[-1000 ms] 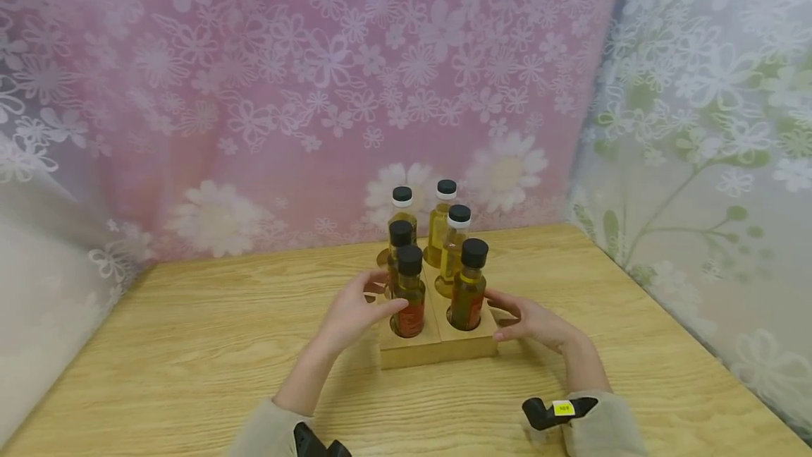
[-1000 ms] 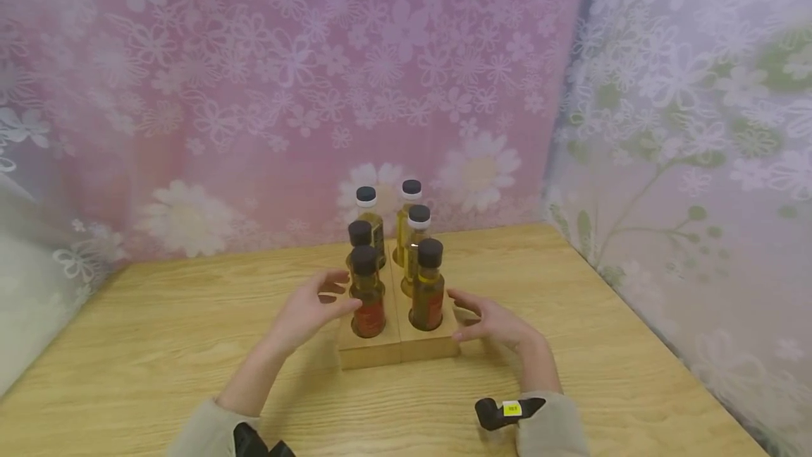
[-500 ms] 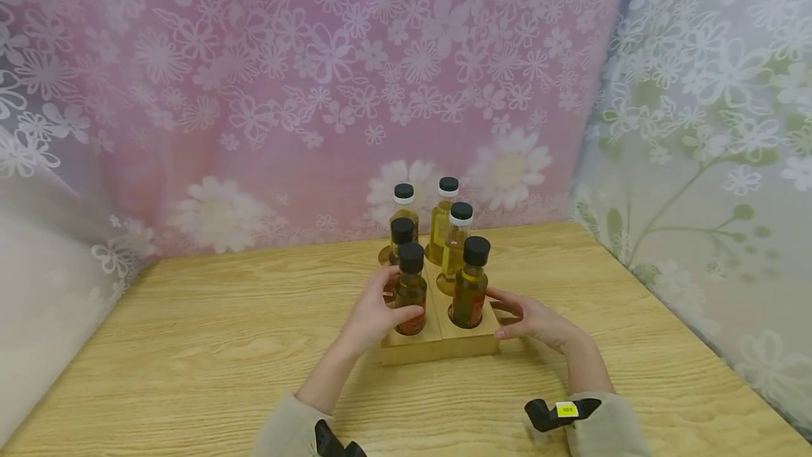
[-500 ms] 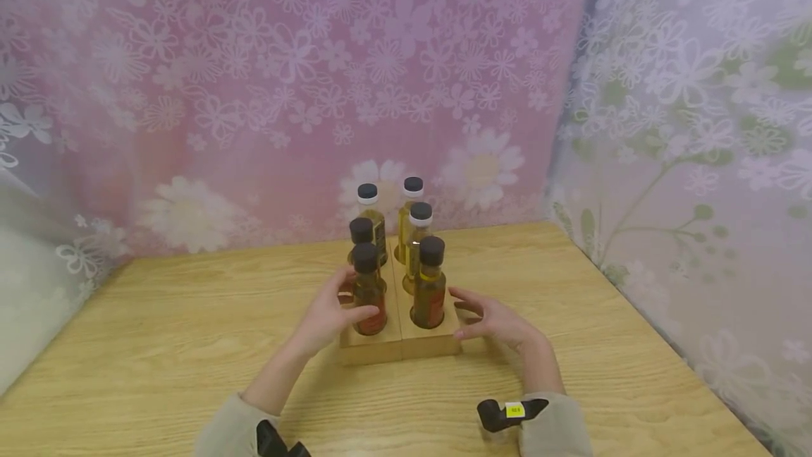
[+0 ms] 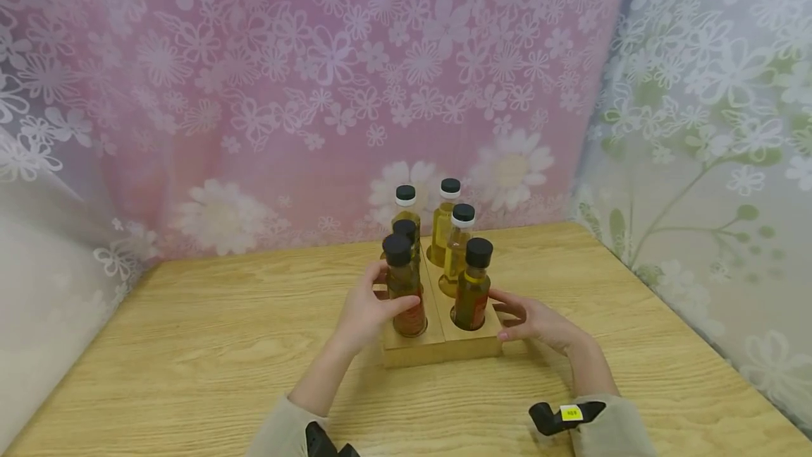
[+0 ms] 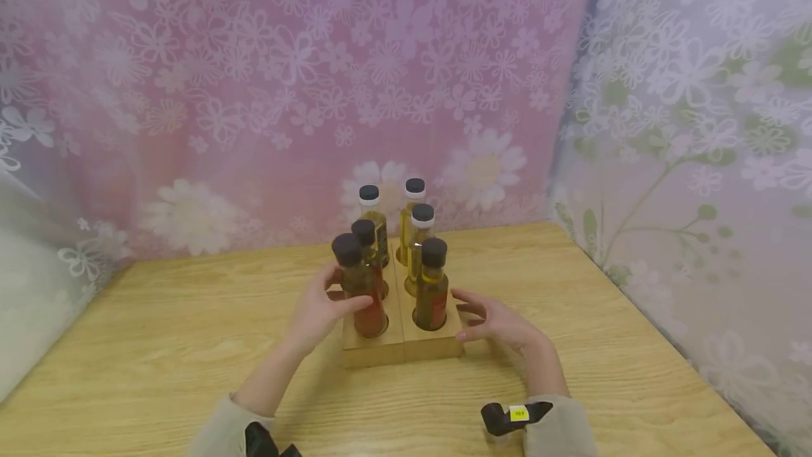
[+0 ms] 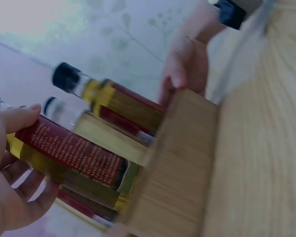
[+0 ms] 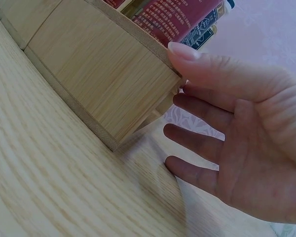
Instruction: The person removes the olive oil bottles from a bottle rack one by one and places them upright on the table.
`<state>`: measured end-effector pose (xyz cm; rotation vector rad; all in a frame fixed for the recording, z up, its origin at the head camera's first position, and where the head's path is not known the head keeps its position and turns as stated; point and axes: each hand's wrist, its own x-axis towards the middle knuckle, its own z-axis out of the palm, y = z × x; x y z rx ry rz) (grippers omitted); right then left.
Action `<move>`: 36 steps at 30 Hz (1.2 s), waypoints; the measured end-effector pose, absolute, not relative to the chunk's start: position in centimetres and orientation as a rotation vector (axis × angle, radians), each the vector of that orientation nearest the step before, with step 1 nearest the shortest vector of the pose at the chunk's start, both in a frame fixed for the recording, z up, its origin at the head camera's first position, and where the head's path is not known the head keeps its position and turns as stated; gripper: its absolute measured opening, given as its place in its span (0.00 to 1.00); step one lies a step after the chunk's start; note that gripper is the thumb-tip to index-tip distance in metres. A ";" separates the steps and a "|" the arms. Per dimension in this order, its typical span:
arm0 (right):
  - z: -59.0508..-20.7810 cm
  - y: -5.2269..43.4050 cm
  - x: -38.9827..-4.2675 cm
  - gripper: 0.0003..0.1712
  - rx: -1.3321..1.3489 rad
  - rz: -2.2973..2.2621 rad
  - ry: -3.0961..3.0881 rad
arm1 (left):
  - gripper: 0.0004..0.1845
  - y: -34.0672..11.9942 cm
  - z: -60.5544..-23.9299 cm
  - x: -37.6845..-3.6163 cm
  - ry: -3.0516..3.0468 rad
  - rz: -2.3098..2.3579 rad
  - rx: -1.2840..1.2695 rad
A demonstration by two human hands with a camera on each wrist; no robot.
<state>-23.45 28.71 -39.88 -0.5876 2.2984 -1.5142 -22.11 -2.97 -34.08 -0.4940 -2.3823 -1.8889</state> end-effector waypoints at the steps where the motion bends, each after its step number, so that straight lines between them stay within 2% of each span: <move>1: -39.9 28.7 -23.4 0.50 -0.581 -1.519 2.297 | 0.29 -3.2 -33.6 -22.0 -2.369 -1.909 -0.473; 9: -40.0 28.9 -23.4 0.50 -0.587 -1.535 2.294 | 0.27 -5.3 -29.6 -21.7 -2.293 -1.877 -0.439; 14: -40.2 28.9 -23.5 0.50 -0.564 -1.543 2.291 | 0.26 -7.1 -28.6 -23.1 -2.268 -1.783 -0.417; 23: -40.3 29.0 -23.5 0.50 -0.546 -1.543 2.295 | 0.32 -10.4 -28.8 -26.2 -2.350 -1.758 -0.250; 36: -40.3 28.9 -23.5 0.50 -0.573 -1.550 2.277 | 0.33 -12.1 -30.6 -29.9 -2.388 -1.707 -0.094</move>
